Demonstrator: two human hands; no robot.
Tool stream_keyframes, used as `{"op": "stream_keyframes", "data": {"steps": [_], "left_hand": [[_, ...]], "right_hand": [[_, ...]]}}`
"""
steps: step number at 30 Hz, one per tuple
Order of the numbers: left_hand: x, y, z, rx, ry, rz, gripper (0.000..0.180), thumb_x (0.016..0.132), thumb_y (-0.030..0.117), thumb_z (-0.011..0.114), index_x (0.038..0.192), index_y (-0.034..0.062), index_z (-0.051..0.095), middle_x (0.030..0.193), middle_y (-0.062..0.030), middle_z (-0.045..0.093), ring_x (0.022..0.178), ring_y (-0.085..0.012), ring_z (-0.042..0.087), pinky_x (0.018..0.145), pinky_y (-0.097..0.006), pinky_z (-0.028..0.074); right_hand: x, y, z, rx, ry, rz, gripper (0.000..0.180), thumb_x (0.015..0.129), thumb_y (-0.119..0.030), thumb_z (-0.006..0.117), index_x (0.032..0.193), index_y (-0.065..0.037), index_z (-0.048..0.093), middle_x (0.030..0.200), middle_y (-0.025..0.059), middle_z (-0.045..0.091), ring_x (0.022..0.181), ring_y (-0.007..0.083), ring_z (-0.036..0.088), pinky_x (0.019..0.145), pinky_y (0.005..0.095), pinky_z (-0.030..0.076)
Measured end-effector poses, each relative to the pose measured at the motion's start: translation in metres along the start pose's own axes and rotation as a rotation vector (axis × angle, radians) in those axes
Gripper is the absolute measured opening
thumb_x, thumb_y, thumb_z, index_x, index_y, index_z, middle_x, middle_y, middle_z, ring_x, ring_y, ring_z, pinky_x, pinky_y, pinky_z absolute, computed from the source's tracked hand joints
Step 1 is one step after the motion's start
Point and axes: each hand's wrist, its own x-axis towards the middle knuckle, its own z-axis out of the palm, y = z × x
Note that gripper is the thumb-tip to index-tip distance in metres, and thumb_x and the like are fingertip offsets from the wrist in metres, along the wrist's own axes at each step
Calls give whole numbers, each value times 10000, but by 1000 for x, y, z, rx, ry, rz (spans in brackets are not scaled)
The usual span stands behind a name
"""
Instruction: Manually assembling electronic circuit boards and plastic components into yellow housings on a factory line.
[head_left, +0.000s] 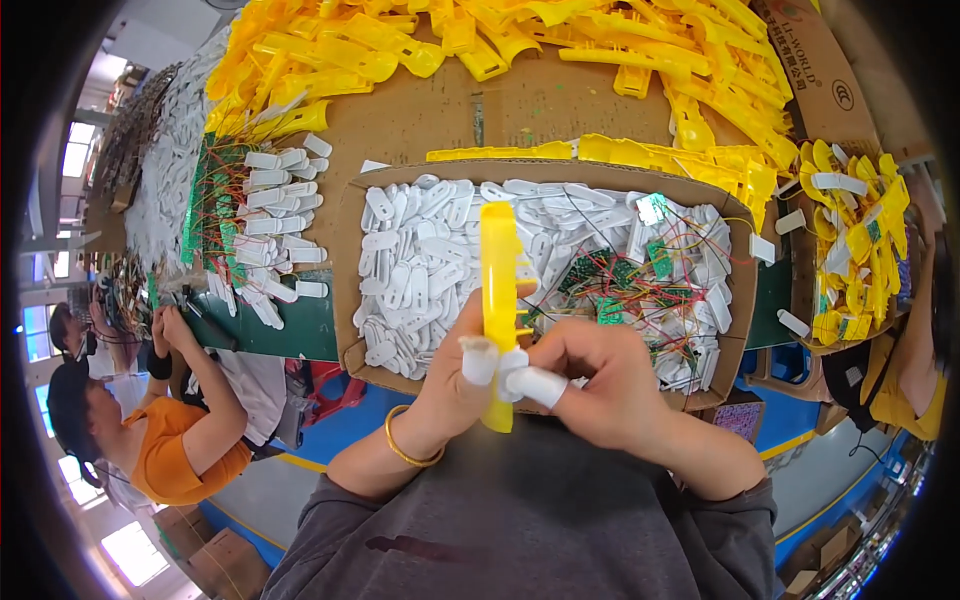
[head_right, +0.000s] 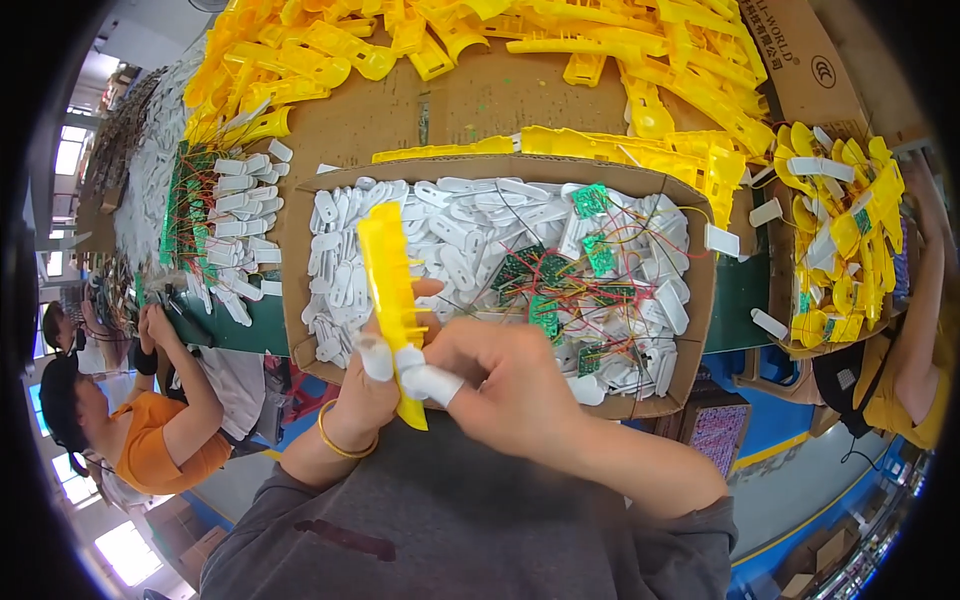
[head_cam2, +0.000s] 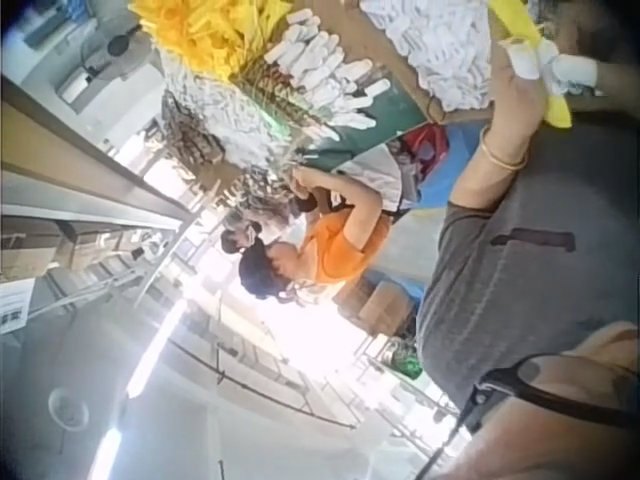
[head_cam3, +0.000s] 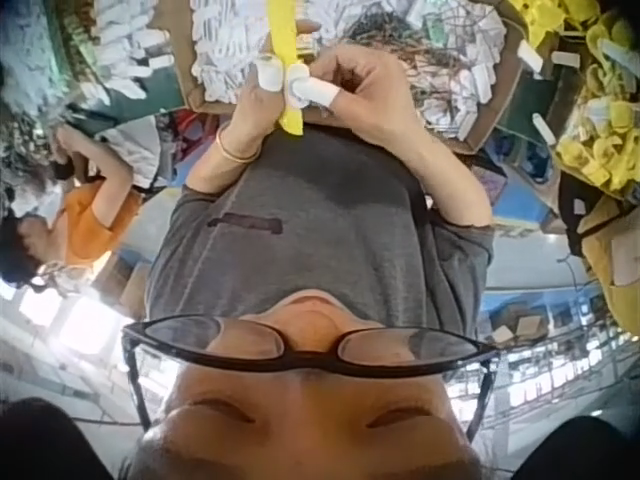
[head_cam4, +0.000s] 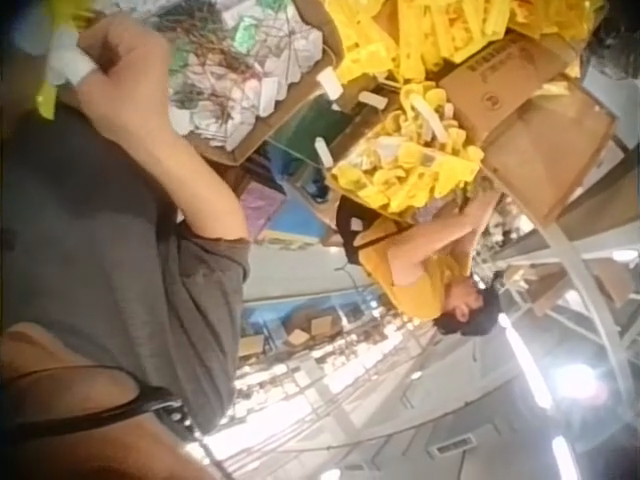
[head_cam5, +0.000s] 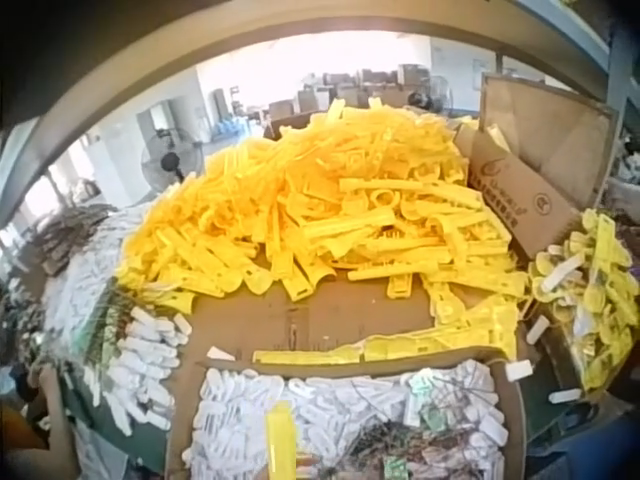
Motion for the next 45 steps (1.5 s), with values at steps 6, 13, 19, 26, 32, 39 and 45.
{"op": "stream_keyframes", "data": {"steps": [6,13,19,26,32,39,45], "left_hand": [[-26,11,-10,313,-227,-100,786,620,119,808,1278,60,383,1055,-38,508,886,-78,489,783,-244,431],[-25,14,-46,-446,397,51,373,810,123,601,1145,65,448,718,-3,425,513,-72,362,483,-219,305],[-27,13,-23,-393,350,-29,415,763,56,599,1144,77,437,787,-6,472,571,-70,413,497,-214,338],[-28,10,-23,90,323,93,517,673,-19,676,1119,63,427,845,-23,510,677,-84,513,592,-202,429],[-41,16,1,-234,44,157,501,664,-7,734,1095,31,482,1053,-122,589,916,-162,583,820,-305,457],[-23,5,19,206,204,273,512,662,-37,686,1122,5,465,1024,-102,590,907,-149,572,771,-272,457],[-23,9,2,734,83,301,584,699,-67,646,1191,13,342,1017,-142,604,907,-186,605,771,-273,476]], "right_hand": [[2,1,-23,-507,-356,-256,121,714,-48,710,822,-59,657,739,59,653,632,190,634,583,284,487],[23,-22,-46,-981,185,-691,176,684,-74,695,852,-74,644,779,61,634,718,238,614,612,313,492],[14,14,-7,-1456,63,-664,266,541,-100,618,802,-50,603,724,45,551,667,197,539,603,323,422],[12,8,-24,-1229,121,-755,207,707,-120,642,890,-26,628,786,56,583,803,228,557,728,365,438],[-15,-16,-10,-612,-45,-637,469,667,90,566,1114,-40,629,799,86,598,646,197,573,563,285,467],[-5,21,-9,-720,88,-804,586,576,69,585,1153,-29,604,722,59,515,579,189,506,495,270,410],[-9,11,-17,-794,158,-724,551,601,66,569,1144,-22,603,652,59,492,586,201,509,524,285,416]]}}
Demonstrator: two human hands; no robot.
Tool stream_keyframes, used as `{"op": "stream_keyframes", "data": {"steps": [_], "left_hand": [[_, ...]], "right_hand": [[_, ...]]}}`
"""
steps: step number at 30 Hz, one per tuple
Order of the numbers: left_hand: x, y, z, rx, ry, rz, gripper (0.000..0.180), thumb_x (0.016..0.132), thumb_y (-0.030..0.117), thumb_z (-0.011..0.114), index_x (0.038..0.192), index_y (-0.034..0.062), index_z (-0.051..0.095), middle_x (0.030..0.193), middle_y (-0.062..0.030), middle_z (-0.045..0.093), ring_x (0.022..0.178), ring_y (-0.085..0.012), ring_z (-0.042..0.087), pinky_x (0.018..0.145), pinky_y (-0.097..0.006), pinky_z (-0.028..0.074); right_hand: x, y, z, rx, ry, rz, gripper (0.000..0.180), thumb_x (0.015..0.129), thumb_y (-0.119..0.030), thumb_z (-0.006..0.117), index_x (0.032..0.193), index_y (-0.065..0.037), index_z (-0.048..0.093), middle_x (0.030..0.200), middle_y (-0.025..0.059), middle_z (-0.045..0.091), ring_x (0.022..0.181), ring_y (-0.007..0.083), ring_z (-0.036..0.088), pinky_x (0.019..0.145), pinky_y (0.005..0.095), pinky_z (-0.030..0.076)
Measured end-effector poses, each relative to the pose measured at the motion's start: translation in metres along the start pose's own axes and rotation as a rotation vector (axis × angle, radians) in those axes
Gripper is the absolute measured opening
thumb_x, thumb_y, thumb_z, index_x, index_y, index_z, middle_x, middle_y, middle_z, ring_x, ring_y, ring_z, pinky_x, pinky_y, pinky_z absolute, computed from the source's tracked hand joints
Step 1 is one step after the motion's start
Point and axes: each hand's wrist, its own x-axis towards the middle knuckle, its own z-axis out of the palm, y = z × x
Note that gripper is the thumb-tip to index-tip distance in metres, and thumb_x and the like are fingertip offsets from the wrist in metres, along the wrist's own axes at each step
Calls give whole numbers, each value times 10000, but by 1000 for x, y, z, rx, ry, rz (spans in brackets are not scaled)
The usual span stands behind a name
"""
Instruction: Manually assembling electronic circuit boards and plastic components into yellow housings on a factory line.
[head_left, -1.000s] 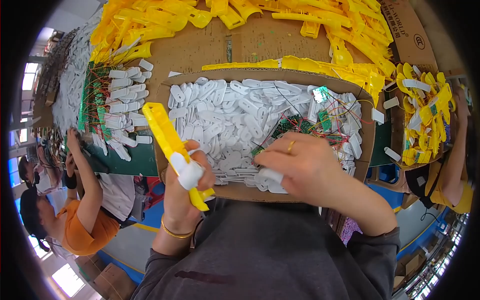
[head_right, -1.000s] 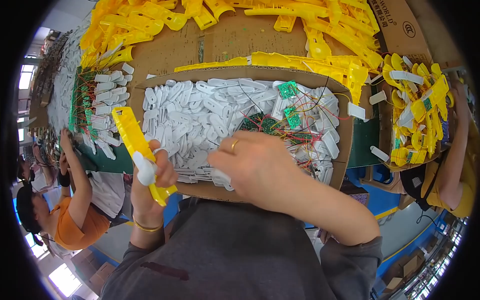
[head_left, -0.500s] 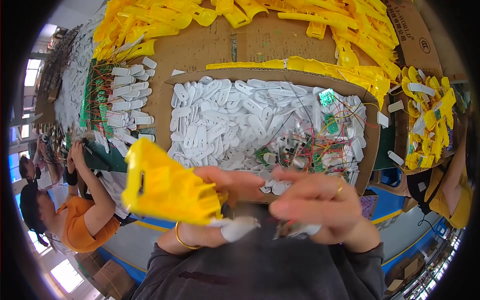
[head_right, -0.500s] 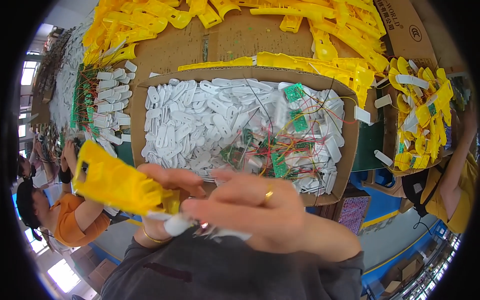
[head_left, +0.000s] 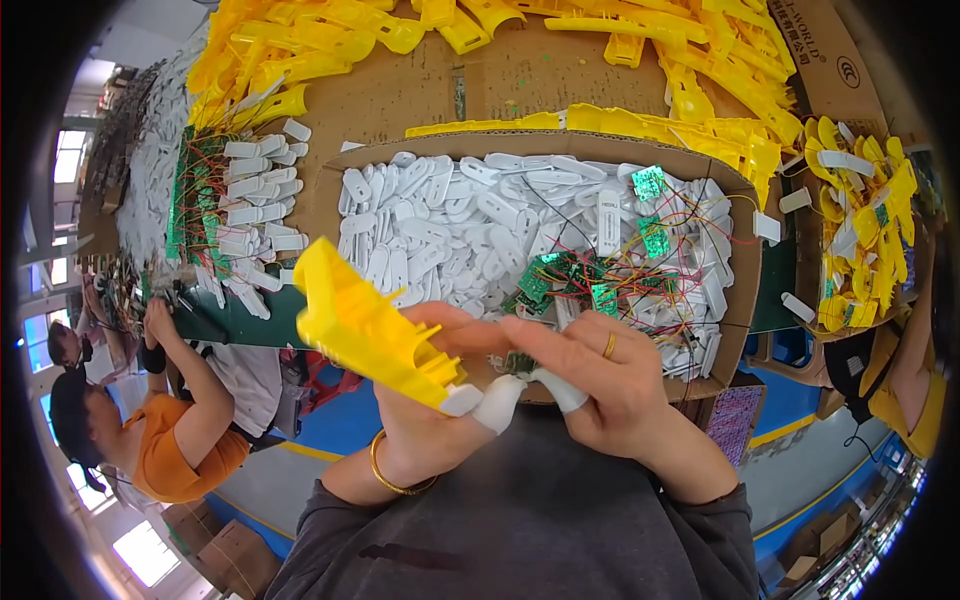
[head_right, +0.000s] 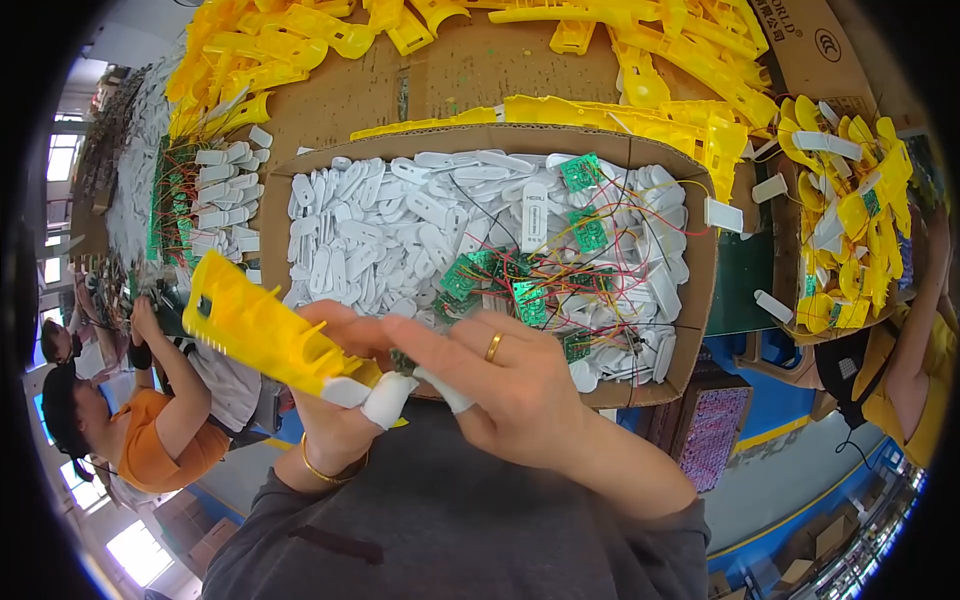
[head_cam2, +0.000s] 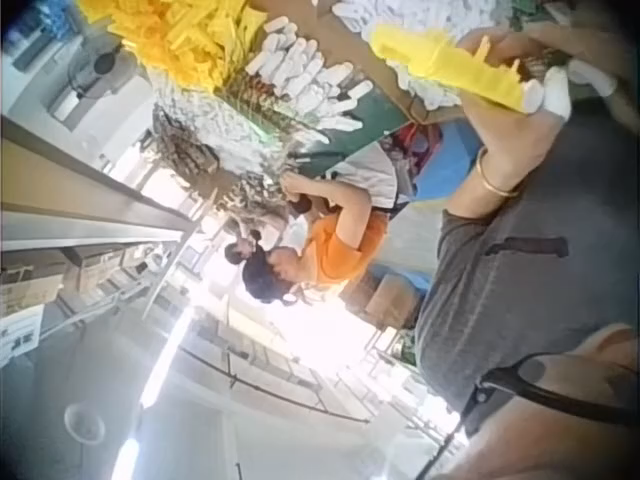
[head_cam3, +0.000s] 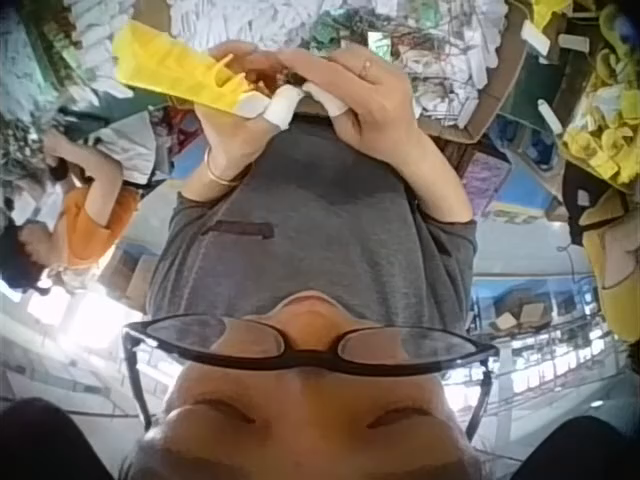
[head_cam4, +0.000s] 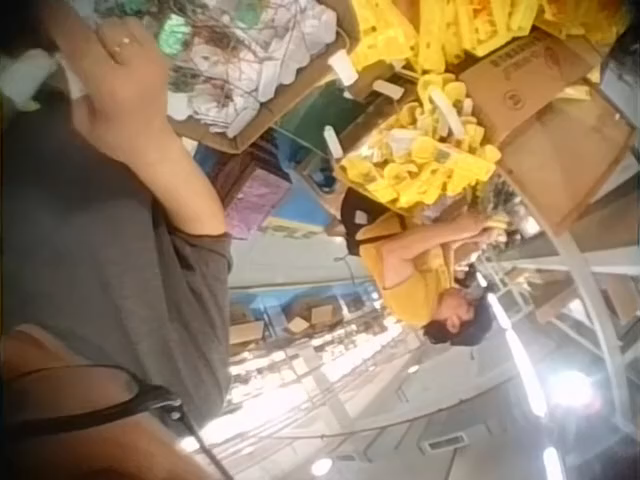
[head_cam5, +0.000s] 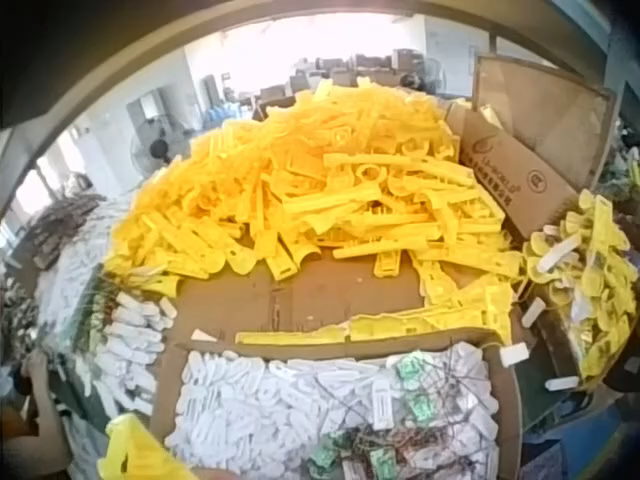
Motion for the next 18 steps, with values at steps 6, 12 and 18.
{"op": "stream_keyframes", "data": {"steps": [6,12,18], "left_hand": [[6,13,14,-478,272,-205,550,695,-83,647,1167,0,377,883,-98,614,758,-150,594,710,-258,482],[13,-6,8,-590,329,-217,578,683,-97,662,1173,6,374,827,-79,614,763,-128,588,703,-250,480],[14,-6,4,-1232,88,-392,494,898,382,530,1264,87,380,1176,-147,478,900,-209,589,747,-300,502]], "right_hand": [[0,-2,9,16,93,139,519,678,86,563,1192,10,548,732,96,568,640,236,554,575,306,450],[0,-2,13,-44,108,28,472,682,14,672,1134,25,539,763,99,589,625,235,544,559,314,440],[7,-10,-1,12,161,-49,402,637,-125,773,987,-23,604,738,64,589,621,226,518,555,316,406]]}}
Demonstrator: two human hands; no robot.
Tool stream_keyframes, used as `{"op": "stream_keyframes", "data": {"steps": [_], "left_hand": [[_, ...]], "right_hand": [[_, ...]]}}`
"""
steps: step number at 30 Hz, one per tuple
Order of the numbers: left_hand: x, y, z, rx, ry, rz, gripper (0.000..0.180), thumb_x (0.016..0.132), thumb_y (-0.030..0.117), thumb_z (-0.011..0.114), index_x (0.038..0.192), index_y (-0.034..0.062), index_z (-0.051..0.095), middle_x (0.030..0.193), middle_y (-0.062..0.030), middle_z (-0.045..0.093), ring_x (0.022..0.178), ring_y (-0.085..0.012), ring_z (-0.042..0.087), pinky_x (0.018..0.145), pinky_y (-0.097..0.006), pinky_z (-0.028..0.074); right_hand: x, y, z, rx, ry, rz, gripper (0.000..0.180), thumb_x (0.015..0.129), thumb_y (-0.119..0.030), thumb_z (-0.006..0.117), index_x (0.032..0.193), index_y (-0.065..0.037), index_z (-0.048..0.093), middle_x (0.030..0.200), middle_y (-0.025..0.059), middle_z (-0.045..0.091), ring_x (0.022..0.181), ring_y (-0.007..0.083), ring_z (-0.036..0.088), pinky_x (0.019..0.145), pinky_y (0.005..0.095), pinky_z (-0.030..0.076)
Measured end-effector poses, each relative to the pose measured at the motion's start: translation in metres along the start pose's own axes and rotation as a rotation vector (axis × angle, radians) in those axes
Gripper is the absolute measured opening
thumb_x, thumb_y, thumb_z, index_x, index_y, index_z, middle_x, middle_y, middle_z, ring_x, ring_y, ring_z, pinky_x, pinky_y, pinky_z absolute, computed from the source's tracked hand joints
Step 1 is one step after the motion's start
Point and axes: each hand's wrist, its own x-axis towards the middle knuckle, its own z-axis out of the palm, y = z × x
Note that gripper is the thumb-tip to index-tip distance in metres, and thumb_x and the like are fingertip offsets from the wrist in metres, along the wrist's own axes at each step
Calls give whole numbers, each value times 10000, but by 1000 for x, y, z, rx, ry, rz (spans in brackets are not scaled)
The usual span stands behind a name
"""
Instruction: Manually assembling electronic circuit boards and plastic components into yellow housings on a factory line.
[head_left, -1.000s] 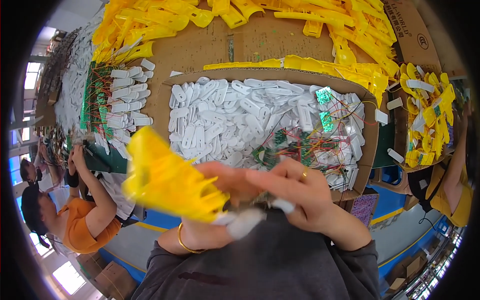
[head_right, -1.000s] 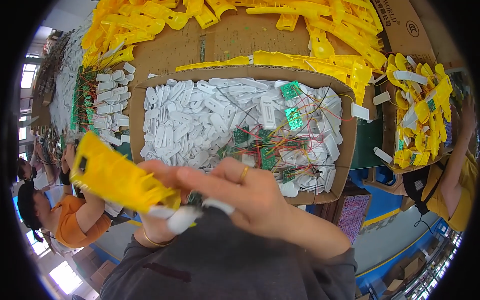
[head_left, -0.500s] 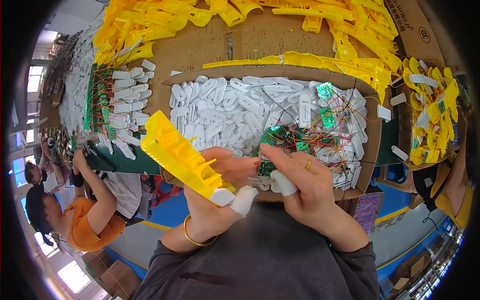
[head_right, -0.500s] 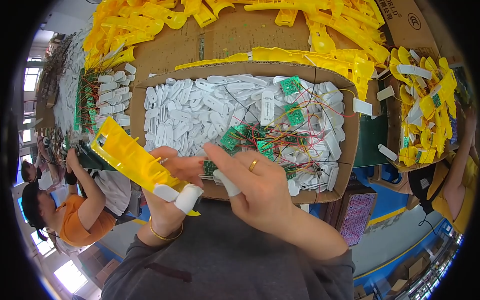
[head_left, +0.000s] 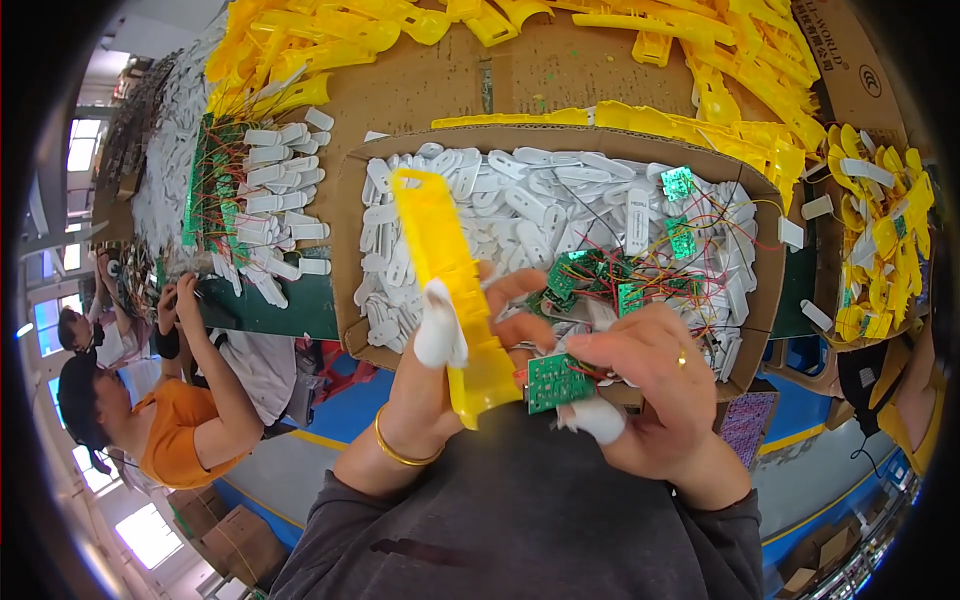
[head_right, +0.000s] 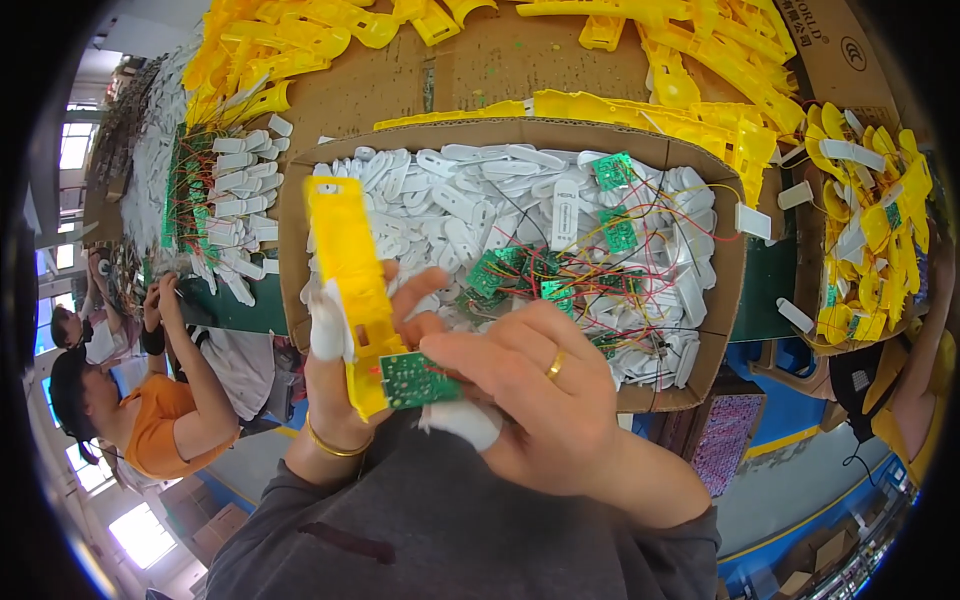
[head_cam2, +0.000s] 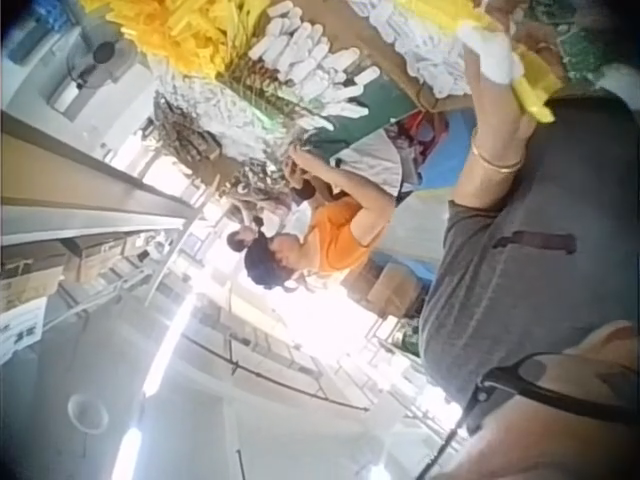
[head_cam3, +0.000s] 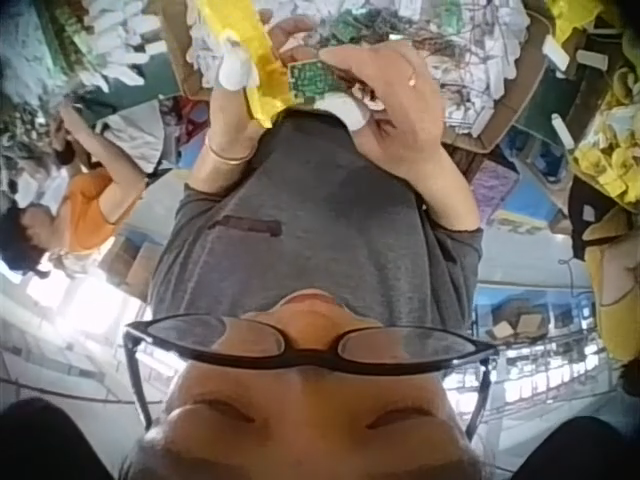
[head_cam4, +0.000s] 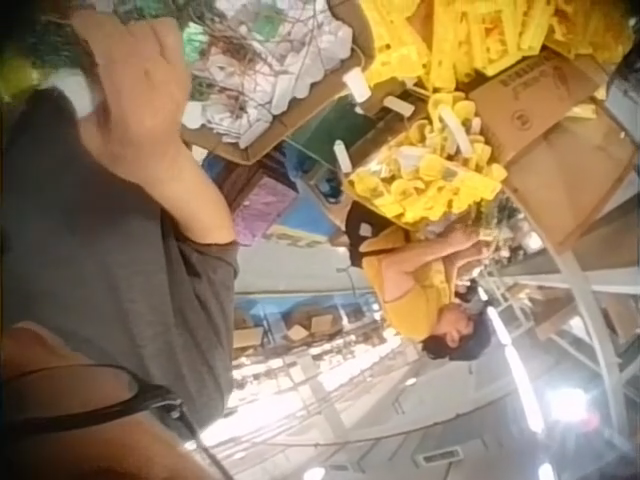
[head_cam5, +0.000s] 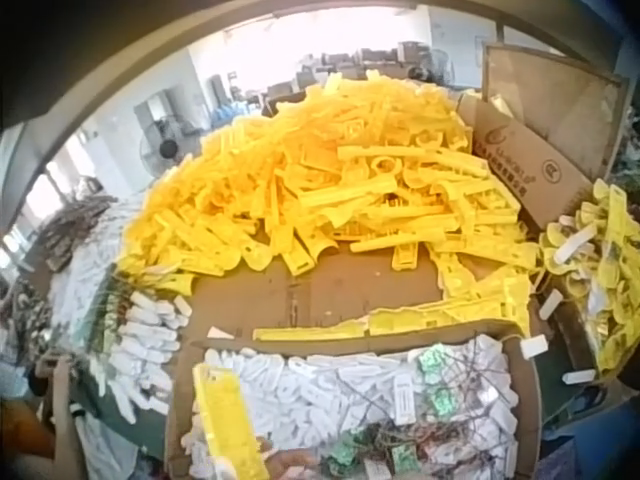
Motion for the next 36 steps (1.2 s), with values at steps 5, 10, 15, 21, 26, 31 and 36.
{"op": "stream_keyframes", "data": {"steps": [5,10,15,21,26,31,36], "left_hand": [[9,-15,-13,-203,-59,-182,669,874,568,436,1311,65,372,1143,-57,508,1038,-182,519,881,-339,449],[0,-18,0,57,-1,-158,737,861,626,381,1297,32,384,1187,-62,510,1087,-167,514,914,-336,432],[-3,-25,1,147,33,-111,678,892,587,355,1274,30,404,1191,-87,522,1077,-189,534,893,-344,453],[2,-40,-5,191,212,-29,485,964,418,335,1210,18,457,1119,-116,572,987,-199,589,819,-330,496],[1,-34,10,327,95,80,405,981,326,342,1143,-3,516,1038,-129,610,925,-212,616,801,-330,506],[6,-32,14,146,67,-22,403,985,314,331,1129,-7,526,1011,-125,618,921,-210,618,799,-327,507],[1,-38,15,301,128,-24,474,969,398,319,1212,18,464,1082,-103,583,965,-195,592,812,-320,486]], "right_hand": [[1,5,9,-100,5,7,410,580,-92,785,963,-33,648,726,31,586,670,213,497,586,303,409],[0,7,12,-120,11,8,394,544,-41,772,921,-27,657,721,35,572,663,213,494,575,299,416],[3,12,10,-99,-94,-38,379,547,19,729,916,-23,649,708,45,552,658,224,513,559,307,435],[0,25,5,-91,-170,-66,391,518,53,689,902,-9,643,699,48,550,641,224,515,558,303,445],[-15,14,10,-174,-27,-92,381,512,48,676,890,15,638,690,51,548,625,225,508,542,298,438],[-18,6,7,-320,61,-123,385,513,30,688,894,20,636,675,51,527,619,227,494,518,302,419],[-11,19,-4,-98,-97,-59,411,514,41,682,921,15,628,686,50,521,629,231,494,529,306,421]]}}
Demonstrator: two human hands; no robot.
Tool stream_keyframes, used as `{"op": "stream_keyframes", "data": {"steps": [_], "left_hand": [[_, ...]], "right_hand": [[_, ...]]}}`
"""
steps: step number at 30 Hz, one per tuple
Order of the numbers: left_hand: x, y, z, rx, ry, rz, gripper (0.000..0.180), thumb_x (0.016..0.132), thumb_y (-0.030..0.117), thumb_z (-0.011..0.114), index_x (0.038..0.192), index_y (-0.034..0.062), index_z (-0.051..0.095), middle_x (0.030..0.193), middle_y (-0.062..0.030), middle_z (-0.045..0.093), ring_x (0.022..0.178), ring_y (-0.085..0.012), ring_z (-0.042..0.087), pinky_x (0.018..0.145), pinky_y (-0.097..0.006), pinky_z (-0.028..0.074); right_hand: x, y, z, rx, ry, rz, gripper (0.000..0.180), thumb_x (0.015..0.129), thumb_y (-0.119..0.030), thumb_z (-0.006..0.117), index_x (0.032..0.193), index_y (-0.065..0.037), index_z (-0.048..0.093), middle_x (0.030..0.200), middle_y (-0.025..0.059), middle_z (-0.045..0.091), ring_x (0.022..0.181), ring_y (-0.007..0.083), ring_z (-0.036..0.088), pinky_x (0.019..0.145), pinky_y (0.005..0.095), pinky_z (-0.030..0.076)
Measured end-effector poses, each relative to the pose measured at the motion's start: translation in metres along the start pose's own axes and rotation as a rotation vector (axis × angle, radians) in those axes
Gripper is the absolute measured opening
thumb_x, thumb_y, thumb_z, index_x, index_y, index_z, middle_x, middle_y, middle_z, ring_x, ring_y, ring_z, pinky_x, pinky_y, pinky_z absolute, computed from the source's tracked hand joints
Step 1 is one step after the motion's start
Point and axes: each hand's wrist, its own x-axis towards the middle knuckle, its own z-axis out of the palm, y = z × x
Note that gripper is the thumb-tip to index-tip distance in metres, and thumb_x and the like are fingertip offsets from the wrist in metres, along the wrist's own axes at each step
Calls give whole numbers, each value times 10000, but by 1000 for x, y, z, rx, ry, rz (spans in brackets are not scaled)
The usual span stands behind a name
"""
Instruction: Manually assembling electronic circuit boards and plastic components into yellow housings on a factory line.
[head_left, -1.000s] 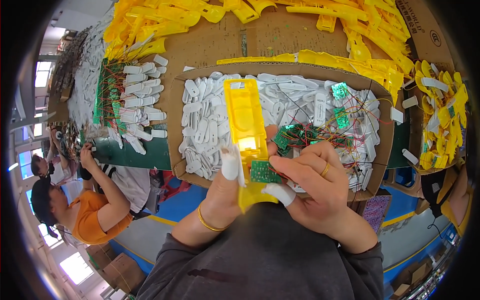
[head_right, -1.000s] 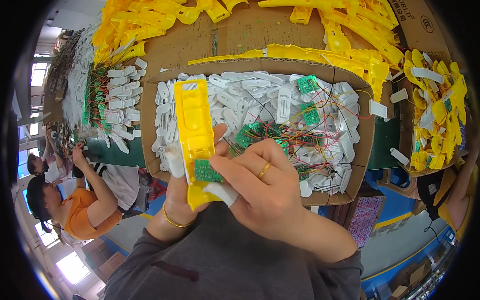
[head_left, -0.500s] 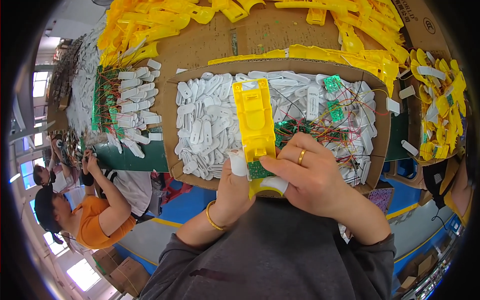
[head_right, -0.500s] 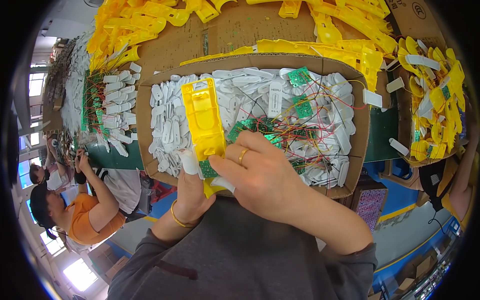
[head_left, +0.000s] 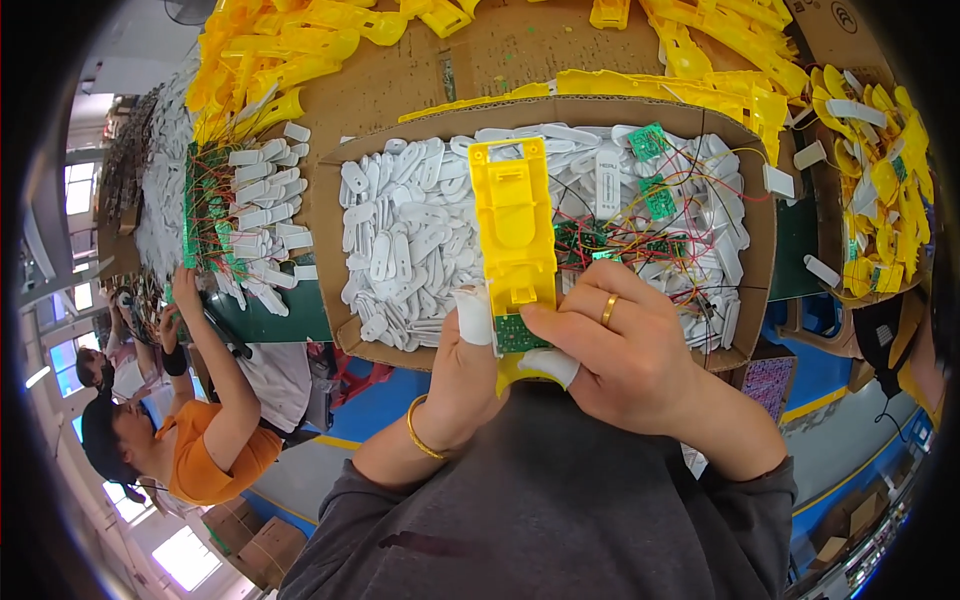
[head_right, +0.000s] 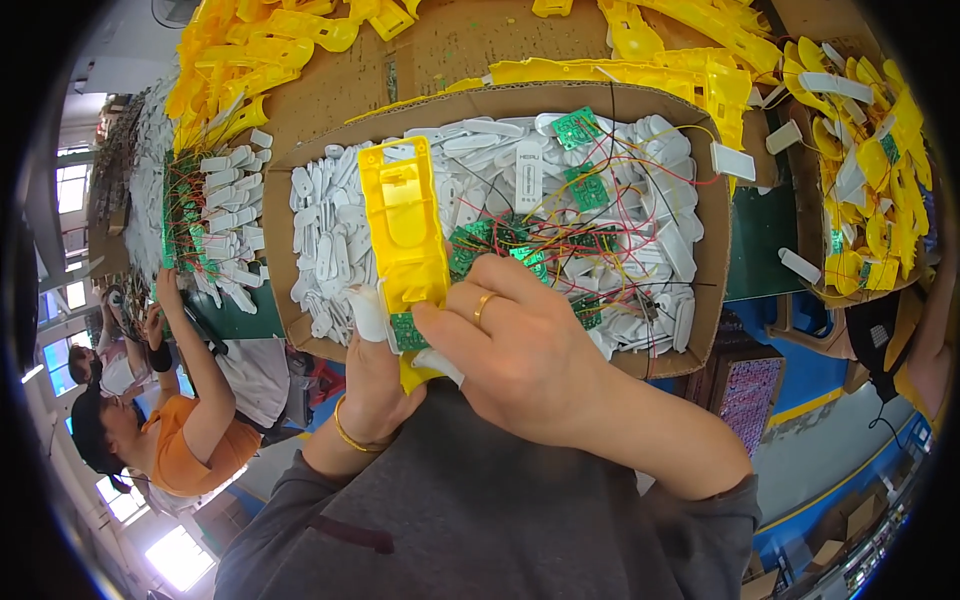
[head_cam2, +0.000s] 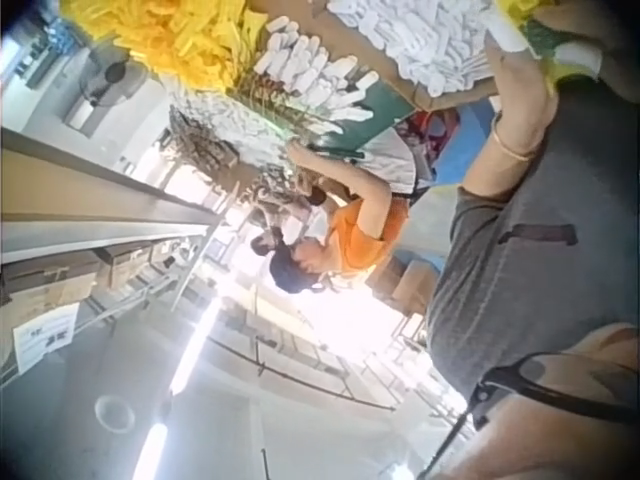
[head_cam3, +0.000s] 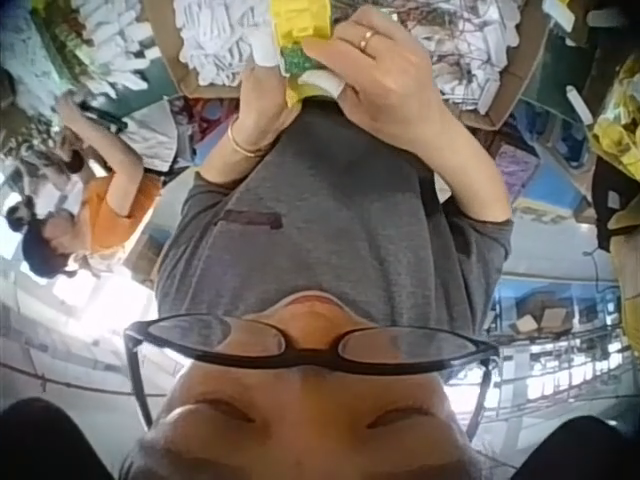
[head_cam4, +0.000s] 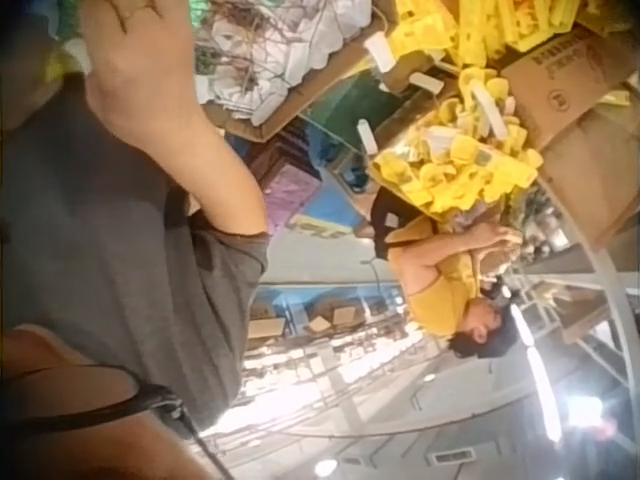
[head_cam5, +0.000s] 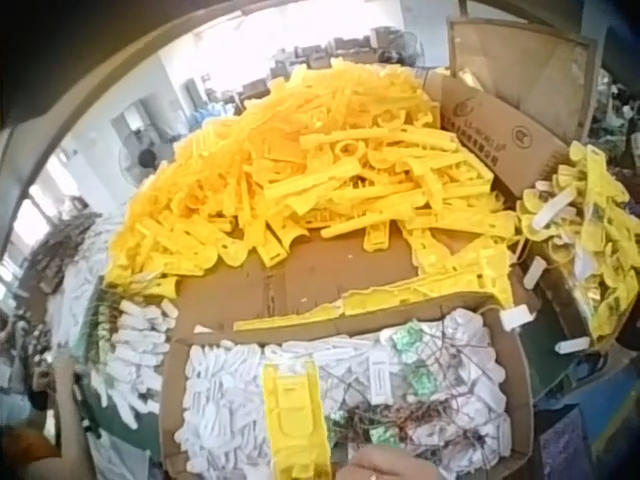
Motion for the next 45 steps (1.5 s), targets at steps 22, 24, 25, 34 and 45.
{"op": "stream_keyframes", "data": {"steps": [22,24,25,34,45], "left_hand": [[8,13,3,725,-331,450,543,829,23,398,1331,-69,212,1136,-193,499,998,-271,548,859,-351,438],[10,10,4,1026,-211,565,558,821,43,440,1317,-84,218,1102,-228,508,1011,-326,544,859,-370,437],[10,11,4,1024,-212,571,558,821,43,440,1317,-84,218,1102,-228,508,1011,-326,544,859,-370,437],[11,42,24,825,-417,543,704,846,91,485,1406,-18,72,1411,-197,220,1336,-323,214,1059,-437,234],[140,114,40,1327,-288,454,266,806,77,544,1062,24,587,952,-155,640,915,-272,614,774,-352,477]], "right_hand": [[-1,6,-12,1001,-236,792,357,819,-67,653,1136,32,521,999,69,622,888,124,608,779,272,497],[-5,7,0,919,-9,626,311,833,-48,626,1119,21,526,999,63,621,881,122,608,761,261,498],[-3,8,1,907,19,589,276,847,-51,611,1103,9,527,980,52,619,861,113,607,744,253,495],[17,6,-65,857,131,631,343,798,-12,614,1136,-11,554,1090,72,602,1021,171,570,886,309,450],[-18,70,-278,-565,951,469,446,861,-72,513,1291,17,435,1281,131,485,1181,204,466,977,290,374]]}}
